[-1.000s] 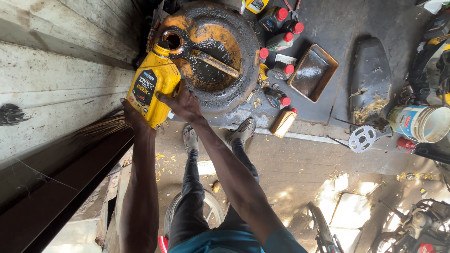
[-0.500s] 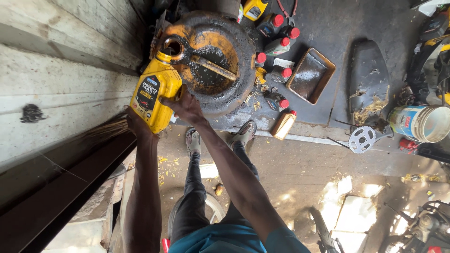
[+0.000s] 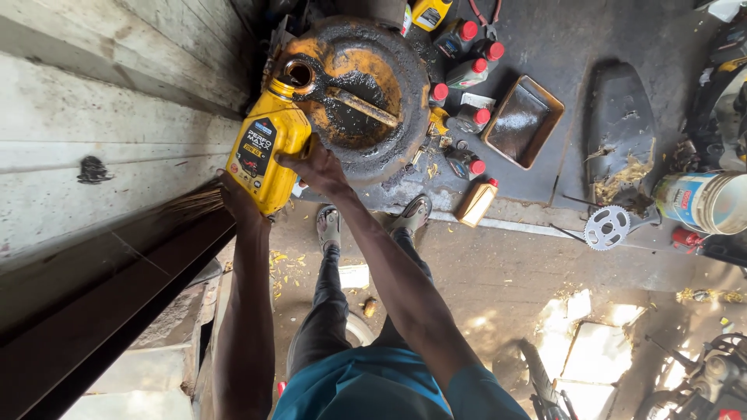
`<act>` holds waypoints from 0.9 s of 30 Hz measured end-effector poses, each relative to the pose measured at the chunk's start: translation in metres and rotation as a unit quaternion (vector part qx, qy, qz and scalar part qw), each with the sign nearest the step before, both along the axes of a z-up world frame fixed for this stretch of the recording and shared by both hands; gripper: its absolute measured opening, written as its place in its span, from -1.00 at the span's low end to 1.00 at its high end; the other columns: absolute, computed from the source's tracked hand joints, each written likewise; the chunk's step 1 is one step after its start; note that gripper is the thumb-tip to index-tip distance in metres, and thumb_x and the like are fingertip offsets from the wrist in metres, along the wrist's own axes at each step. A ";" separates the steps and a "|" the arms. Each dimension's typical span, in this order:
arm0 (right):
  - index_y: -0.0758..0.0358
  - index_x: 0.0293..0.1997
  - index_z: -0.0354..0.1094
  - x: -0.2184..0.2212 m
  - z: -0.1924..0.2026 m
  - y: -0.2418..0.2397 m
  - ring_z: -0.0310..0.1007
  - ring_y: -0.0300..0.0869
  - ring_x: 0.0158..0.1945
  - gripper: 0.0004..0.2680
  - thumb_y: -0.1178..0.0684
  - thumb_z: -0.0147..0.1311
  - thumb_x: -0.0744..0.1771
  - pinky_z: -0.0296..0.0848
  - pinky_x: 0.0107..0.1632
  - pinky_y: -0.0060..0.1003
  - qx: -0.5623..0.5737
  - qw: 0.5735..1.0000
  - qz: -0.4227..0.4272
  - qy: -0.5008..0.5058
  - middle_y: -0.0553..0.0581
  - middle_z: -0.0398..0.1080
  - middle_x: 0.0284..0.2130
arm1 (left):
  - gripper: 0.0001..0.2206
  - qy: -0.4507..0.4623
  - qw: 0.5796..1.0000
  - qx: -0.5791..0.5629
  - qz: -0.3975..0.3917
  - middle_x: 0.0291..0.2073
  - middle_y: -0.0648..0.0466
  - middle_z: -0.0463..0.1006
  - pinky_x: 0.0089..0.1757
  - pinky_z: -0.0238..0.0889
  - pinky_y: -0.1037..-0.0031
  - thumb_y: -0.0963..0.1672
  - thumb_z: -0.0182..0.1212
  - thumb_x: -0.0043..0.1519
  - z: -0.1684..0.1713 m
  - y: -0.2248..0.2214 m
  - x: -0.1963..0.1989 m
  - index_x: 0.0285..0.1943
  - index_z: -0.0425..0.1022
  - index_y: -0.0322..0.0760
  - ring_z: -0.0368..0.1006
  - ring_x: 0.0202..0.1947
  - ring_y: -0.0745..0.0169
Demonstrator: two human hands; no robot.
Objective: Refilling engine oil from containers into a large vessel and then into a smaller yellow container.
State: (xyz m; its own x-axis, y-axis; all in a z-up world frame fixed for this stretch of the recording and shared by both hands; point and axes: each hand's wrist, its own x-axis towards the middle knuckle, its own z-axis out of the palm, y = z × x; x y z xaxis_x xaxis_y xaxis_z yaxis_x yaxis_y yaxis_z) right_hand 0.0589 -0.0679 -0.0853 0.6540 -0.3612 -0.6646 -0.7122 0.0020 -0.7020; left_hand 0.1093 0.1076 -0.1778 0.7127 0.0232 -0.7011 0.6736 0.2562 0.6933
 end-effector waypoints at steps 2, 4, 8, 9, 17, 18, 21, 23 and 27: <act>0.41 0.12 0.15 -0.002 0.002 0.000 0.54 -0.17 -0.54 -0.43 -0.32 0.22 0.23 0.57 -0.49 -0.34 0.004 1.000 0.001 -0.005 0.31 0.52 -0.26 | -0.30 0.007 1.000 -0.002 0.003 0.22 -0.20 0.47 0.02 0.56 0.19 0.18 -0.09 0.33 0.009 -0.002 -0.002 0.46 0.04 -0.38 0.58 0.10 -0.02; 0.42 0.12 0.15 -0.003 0.004 -0.001 0.54 -0.18 -0.54 -0.43 -0.32 0.21 0.24 0.56 -0.49 -0.34 0.008 1.000 0.001 -0.011 0.31 0.53 -0.27 | -0.29 0.013 1.000 -0.004 0.005 0.24 -0.21 0.45 0.04 0.55 0.18 0.17 -0.09 0.33 0.014 -0.003 -0.002 0.48 -0.03 -0.37 0.56 0.12 -0.03; 0.41 0.11 0.15 -0.005 0.010 -0.003 0.53 -0.20 -0.53 -0.45 -0.30 0.21 0.24 0.56 -0.50 -0.36 0.016 0.998 -0.013 -0.055 0.27 0.51 -0.26 | -0.27 -0.004 1.000 -0.016 0.000 0.25 -0.24 0.42 0.06 0.54 0.17 0.17 -0.08 0.34 0.016 -0.001 -0.002 0.50 -0.08 -0.39 0.56 0.13 -0.05; 0.40 0.11 0.15 -0.005 0.013 -0.003 0.52 -0.19 -0.55 -0.45 -0.29 0.21 0.23 0.54 -0.51 -0.37 0.016 0.998 -0.015 -0.051 0.26 0.51 -0.26 | -0.27 -0.009 1.000 -0.016 -0.005 0.25 -0.25 0.43 0.05 0.55 0.17 0.17 -0.08 0.34 0.018 -0.001 -0.002 0.50 -0.06 -0.41 0.56 0.12 -0.05; 0.44 0.08 0.17 -0.005 0.022 -0.001 0.46 -0.24 -0.54 -0.48 -0.27 0.22 0.26 0.51 -0.51 -0.36 0.047 0.997 -0.018 -0.063 0.23 0.48 -0.33 | -0.24 -0.017 1.000 0.007 -0.007 0.25 -0.27 0.41 0.03 0.55 0.20 0.18 -0.07 0.34 0.014 0.008 -0.005 0.50 -0.07 -0.45 0.56 0.10 -0.04; 0.44 0.08 0.18 -0.005 0.024 0.000 0.46 -0.24 -0.55 -0.48 -0.26 0.22 0.26 0.51 -0.50 -0.36 0.047 0.997 -0.013 -0.054 0.23 0.48 -0.34 | -0.23 -0.004 1.000 0.022 0.000 0.25 -0.28 0.39 0.02 0.55 0.20 0.18 -0.06 0.33 0.017 0.009 -0.005 0.50 -0.10 -0.45 0.55 0.10 -0.05; 0.43 0.11 0.19 -0.004 0.025 0.000 0.46 -0.24 -0.52 -0.48 -0.26 0.24 0.26 0.50 -0.48 -0.36 0.047 0.998 -0.015 -0.048 0.22 0.48 -0.33 | -0.20 0.007 0.999 0.037 0.001 0.28 -0.27 0.36 0.02 0.55 0.22 0.19 -0.05 0.32 0.022 0.008 -0.004 0.52 -0.13 -0.44 0.54 0.12 -0.05; 0.40 0.15 0.17 -0.005 0.021 0.001 0.48 -0.25 -0.46 -0.47 -0.26 0.24 0.26 0.52 -0.47 -0.37 0.050 0.997 -0.018 -0.061 0.20 0.48 -0.29 | -0.19 0.010 0.999 0.034 -0.001 0.28 -0.27 0.35 0.02 0.55 0.21 0.19 -0.04 0.31 0.029 0.008 -0.006 0.52 -0.16 -0.42 0.53 0.13 -0.04; 0.34 0.21 0.12 -0.008 0.016 0.002 0.53 -0.28 -0.29 -0.43 -0.26 0.23 0.24 0.61 -0.43 -0.36 0.042 0.996 -0.017 -0.074 0.13 0.46 -0.16 | -0.18 0.017 0.999 0.041 -0.006 0.29 -0.25 0.32 0.02 0.54 0.19 0.19 -0.05 0.30 0.032 0.007 -0.008 0.53 -0.20 -0.39 0.50 0.15 -0.04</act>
